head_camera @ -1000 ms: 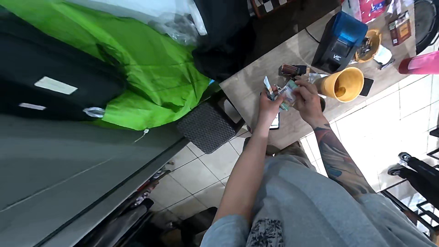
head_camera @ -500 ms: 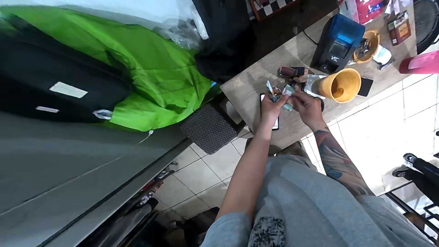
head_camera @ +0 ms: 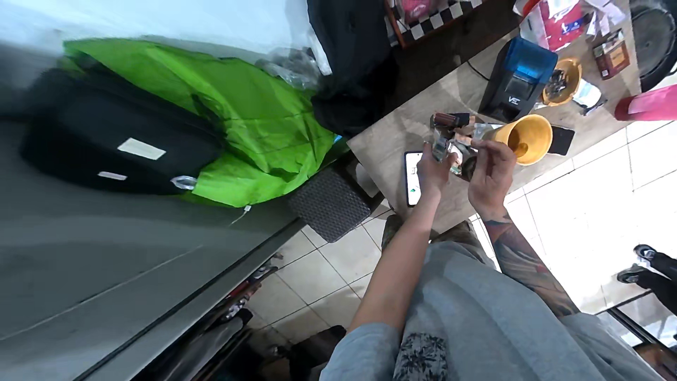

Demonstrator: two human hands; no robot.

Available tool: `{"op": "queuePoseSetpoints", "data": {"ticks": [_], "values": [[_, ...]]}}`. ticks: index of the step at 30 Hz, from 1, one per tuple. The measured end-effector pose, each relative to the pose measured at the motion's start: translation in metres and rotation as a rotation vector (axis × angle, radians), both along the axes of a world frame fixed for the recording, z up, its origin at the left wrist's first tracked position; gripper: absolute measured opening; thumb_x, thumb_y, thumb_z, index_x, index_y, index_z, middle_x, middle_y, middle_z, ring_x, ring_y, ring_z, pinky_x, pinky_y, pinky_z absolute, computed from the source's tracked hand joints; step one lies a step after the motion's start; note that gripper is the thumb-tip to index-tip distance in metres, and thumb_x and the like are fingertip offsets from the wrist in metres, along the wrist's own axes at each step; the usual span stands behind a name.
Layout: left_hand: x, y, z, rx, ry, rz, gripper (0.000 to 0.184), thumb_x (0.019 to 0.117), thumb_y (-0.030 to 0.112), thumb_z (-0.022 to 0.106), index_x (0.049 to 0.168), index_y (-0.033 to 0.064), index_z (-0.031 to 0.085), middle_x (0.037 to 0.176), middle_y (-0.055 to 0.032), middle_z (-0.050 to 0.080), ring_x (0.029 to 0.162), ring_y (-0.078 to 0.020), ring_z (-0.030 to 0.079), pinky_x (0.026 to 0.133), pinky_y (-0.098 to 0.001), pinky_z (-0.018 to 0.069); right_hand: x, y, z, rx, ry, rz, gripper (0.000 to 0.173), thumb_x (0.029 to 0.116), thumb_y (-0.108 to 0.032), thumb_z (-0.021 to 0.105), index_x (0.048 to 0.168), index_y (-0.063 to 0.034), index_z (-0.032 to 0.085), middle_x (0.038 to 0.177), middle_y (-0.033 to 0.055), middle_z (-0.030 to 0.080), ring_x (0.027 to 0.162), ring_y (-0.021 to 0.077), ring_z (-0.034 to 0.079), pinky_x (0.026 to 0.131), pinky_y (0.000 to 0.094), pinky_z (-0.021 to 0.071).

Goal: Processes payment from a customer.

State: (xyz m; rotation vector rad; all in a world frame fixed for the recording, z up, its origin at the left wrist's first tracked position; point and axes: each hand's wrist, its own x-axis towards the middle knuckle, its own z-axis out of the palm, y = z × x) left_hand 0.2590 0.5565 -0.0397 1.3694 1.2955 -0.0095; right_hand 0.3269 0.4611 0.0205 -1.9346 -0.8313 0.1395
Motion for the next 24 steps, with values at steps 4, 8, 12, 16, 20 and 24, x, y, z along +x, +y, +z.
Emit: {"op": "queuePoseSetpoints", "data": {"ticks": [4, 8, 12, 16, 20, 24], "values": [[-0.012, 0.001, 0.008, 0.117, -0.016, 0.011, 0.060, 0.1015, 0.051, 0.057, 0.146, 0.0106, 0.053, 0.127, -0.0165, 0.067, 0.116, -0.0283, 0.066, 0.101, -0.0529, 0.0523, -0.003, -0.014, 0.033, 0.090, 0.073, 0.111, 0.039, 0.1006, 0.005, 0.051, 0.137, -0.0070, 0.043, 0.125, 0.0080, 0.064, 0.110, 0.0193, 0.066, 0.091, 0.0390, 0.0598], [-0.036, 0.005, 0.005, 0.102, -0.179, 0.166, 0.054, 0.1084, 0.050, 0.040, 0.143, 0.0116, 0.056, 0.122, -0.0129, 0.069, 0.107, -0.0218, 0.070, 0.095, -0.0447, 0.0580, -0.011, -0.021, 0.062, 0.176, 0.356, 0.159, 0.046, 0.1025, -0.004, 0.058, 0.145, -0.0082, 0.041, 0.131, 0.0089, 0.063, 0.100, 0.0180, 0.069, 0.083, 0.0354, 0.0616], [-0.074, 0.000, 0.030, -0.073, -0.408, 0.143, 0.063, 0.1097, 0.052, 0.024, 0.130, 0.0052, 0.061, 0.109, -0.0096, 0.072, 0.095, -0.0174, 0.071, 0.086, -0.0405, 0.0599, -0.052, -0.030, 0.078, 0.153, 0.697, 0.106, 0.066, 0.0992, -0.013, 0.068, 0.156, -0.0203, 0.033, 0.111, 0.0054, 0.071, 0.084, 0.0171, 0.070, 0.073, 0.0349, 0.0628], [-0.145, -0.038, 0.076, -0.343, -0.551, -0.183, 0.099, 0.0812, 0.094, 0.019, 0.150, 0.0271, 0.047, 0.137, -0.0015, 0.063, 0.122, -0.0176, 0.061, 0.099, -0.0487, 0.0547, -0.113, -0.060, 0.082, 0.216, 0.682, -0.034, 0.069, 0.0964, -0.015, 0.072, 0.155, -0.0254, 0.038, 0.104, 0.0071, 0.071, 0.079, 0.0200, 0.068, 0.068, 0.0362, 0.0613], [-0.166, -0.090, 0.125, -0.311, -0.687, -0.524, 0.052, 0.1024, 0.059, 0.046, 0.115, 0.0122, 0.067, 0.098, -0.0008, 0.071, 0.089, -0.0109, 0.069, 0.080, -0.0351, 0.0598, -0.163, -0.118, 0.109, 0.257, 0.603, -0.324, 0.067, 0.0933, -0.021, 0.077, 0.152, -0.0251, 0.044, 0.100, 0.0047, 0.071, 0.074, 0.0187, 0.066, 0.061, 0.0358, 0.0591], [-0.171, -0.164, 0.174, -0.418, -0.745, -0.740, 0.029, 0.1033, 0.018, 0.044, 0.114, 0.0030, 0.066, 0.094, -0.0033, 0.073, 0.088, -0.0124, 0.070, 0.083, -0.0363, 0.0600, -0.200, -0.213, 0.141, 0.263, 0.480, -0.568, 0.085, 0.0878, -0.035, 0.081, 0.157, -0.0262, 0.033, 0.143, -0.0013, 0.058, 0.116, 0.0179, 0.061, 0.086, 0.0401, 0.0549]]}}
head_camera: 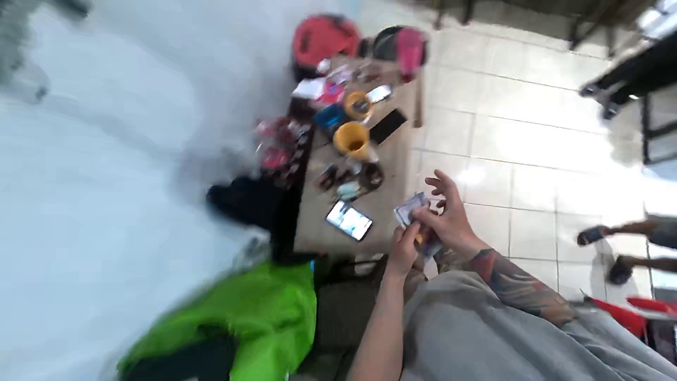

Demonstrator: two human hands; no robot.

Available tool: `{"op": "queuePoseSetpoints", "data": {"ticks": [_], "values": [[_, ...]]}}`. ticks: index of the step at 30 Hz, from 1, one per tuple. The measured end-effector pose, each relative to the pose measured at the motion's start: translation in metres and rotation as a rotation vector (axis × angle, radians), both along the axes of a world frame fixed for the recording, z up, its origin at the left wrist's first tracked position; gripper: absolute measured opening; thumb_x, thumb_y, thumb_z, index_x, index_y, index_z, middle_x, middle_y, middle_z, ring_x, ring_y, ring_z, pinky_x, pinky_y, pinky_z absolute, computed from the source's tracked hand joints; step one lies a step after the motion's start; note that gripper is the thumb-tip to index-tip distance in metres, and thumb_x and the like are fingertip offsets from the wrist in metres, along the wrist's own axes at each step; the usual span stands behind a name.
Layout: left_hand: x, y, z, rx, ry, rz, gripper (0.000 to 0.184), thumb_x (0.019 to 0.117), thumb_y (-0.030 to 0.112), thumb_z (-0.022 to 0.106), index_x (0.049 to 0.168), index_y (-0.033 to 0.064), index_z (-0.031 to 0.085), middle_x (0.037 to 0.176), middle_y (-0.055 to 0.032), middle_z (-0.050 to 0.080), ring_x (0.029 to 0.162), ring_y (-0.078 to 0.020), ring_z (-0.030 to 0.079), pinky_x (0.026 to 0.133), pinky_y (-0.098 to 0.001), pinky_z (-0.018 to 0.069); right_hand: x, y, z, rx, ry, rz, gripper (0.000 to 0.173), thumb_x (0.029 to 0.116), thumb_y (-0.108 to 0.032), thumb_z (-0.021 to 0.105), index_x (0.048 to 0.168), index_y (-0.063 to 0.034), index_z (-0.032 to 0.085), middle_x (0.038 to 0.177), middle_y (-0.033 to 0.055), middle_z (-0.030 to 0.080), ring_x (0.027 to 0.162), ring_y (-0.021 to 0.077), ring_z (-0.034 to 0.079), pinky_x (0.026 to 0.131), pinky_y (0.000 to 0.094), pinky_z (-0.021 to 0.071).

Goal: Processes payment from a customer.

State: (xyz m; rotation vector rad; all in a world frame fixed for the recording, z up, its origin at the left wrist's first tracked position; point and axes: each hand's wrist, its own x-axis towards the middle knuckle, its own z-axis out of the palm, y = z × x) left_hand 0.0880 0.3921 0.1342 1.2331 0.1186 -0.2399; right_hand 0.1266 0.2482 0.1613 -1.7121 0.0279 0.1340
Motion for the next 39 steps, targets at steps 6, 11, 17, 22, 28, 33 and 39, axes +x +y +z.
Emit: {"op": "queuePoseSetpoints", "data": {"ticks": [6, 11, 17, 22, 28, 33, 39], "values": [[0.012, -0.172, 0.077, 0.090, -0.201, -0.648, 0.021, 0.1006, 0.021, 0.055, 0.109, 0.0075, 0.070, 0.093, 0.0035, 0.075, 0.086, -0.0071, 0.072, 0.083, -0.0300, 0.0614, -0.087, -0.189, 0.067, 0.266, -0.231, -0.364, 0.031, 0.1024, -0.022, 0.064, 0.120, 0.0040, 0.069, 0.129, 0.0139, 0.068, 0.116, 0.0181, 0.065, 0.104, 0.0377, 0.0532], [-0.017, -0.351, 0.091, -0.019, -0.486, -1.218, 0.072, 0.1028, 0.049, 0.054, 0.149, -0.0045, 0.044, 0.140, -0.0192, 0.060, 0.127, -0.0317, 0.061, 0.106, -0.0490, 0.0533, -0.183, -0.367, 0.135, 0.285, -0.460, -1.166, 0.029, 0.1086, -0.025, 0.048, 0.127, -0.0063, 0.060, 0.098, 0.0087, 0.070, 0.085, 0.0182, 0.070, 0.077, 0.0409, 0.0623], [-0.108, -0.524, 0.044, -0.143, -0.358, -1.480, 0.070, 0.1017, 0.049, 0.057, 0.148, -0.0029, 0.046, 0.132, -0.0209, 0.065, 0.120, -0.0328, 0.064, 0.103, -0.0480, 0.0538, -0.315, -0.579, 0.155, 0.203, -0.602, -1.670, 0.041, 0.1088, -0.041, 0.044, 0.148, -0.0283, 0.046, 0.127, 0.0045, 0.065, 0.102, 0.0205, 0.068, 0.081, 0.0455, 0.0609], [-0.167, -0.601, 0.001, -0.128, -0.216, -1.580, 0.057, 0.1041, 0.033, 0.057, 0.146, -0.0044, 0.048, 0.127, -0.0219, 0.067, 0.114, -0.0326, 0.067, 0.101, -0.0480, 0.0551, -0.374, -0.731, 0.139, 0.196, -0.571, -1.968, 0.039, 0.1057, -0.036, 0.055, 0.138, -0.0142, 0.057, 0.125, 0.0088, 0.066, 0.108, 0.0210, 0.067, 0.090, 0.0444, 0.0587], [-0.184, -0.639, -0.020, -0.054, -0.130, -1.602, 0.052, 0.1047, 0.027, 0.057, 0.146, -0.0044, 0.048, 0.123, -0.0219, 0.068, 0.109, -0.0314, 0.069, 0.098, -0.0472, 0.0565, -0.402, -0.863, 0.105, 0.201, -0.517, -2.111, 0.037, 0.1041, -0.033, 0.057, 0.129, -0.0058, 0.063, 0.119, 0.0146, 0.067, 0.107, 0.0238, 0.067, 0.091, 0.0476, 0.0586], [-0.178, -0.675, -0.018, 0.007, -0.145, -1.558, 0.044, 0.1043, 0.015, 0.056, 0.143, -0.0037, 0.051, 0.120, -0.0210, 0.068, 0.105, -0.0303, 0.069, 0.094, -0.0448, 0.0584, -0.406, -0.913, 0.095, -0.017, -0.251, -2.121, 0.037, 0.1031, -0.029, 0.057, 0.131, -0.0068, 0.066, 0.119, 0.0146, 0.070, 0.109, 0.0251, 0.068, 0.095, 0.0499, 0.0565], [-0.174, -0.748, 0.000, -0.040, -0.284, -1.551, 0.040, 0.1064, 0.018, 0.052, 0.140, -0.0037, 0.054, 0.113, -0.0175, 0.071, 0.100, -0.0267, 0.071, 0.092, -0.0425, 0.0593, -0.405, -0.939, 0.091, -0.078, -0.135, -2.044, 0.041, 0.0997, -0.027, 0.062, 0.136, -0.0091, 0.064, 0.116, 0.0145, 0.071, 0.097, 0.0251, 0.072, 0.087, 0.0494, 0.0600]]}}
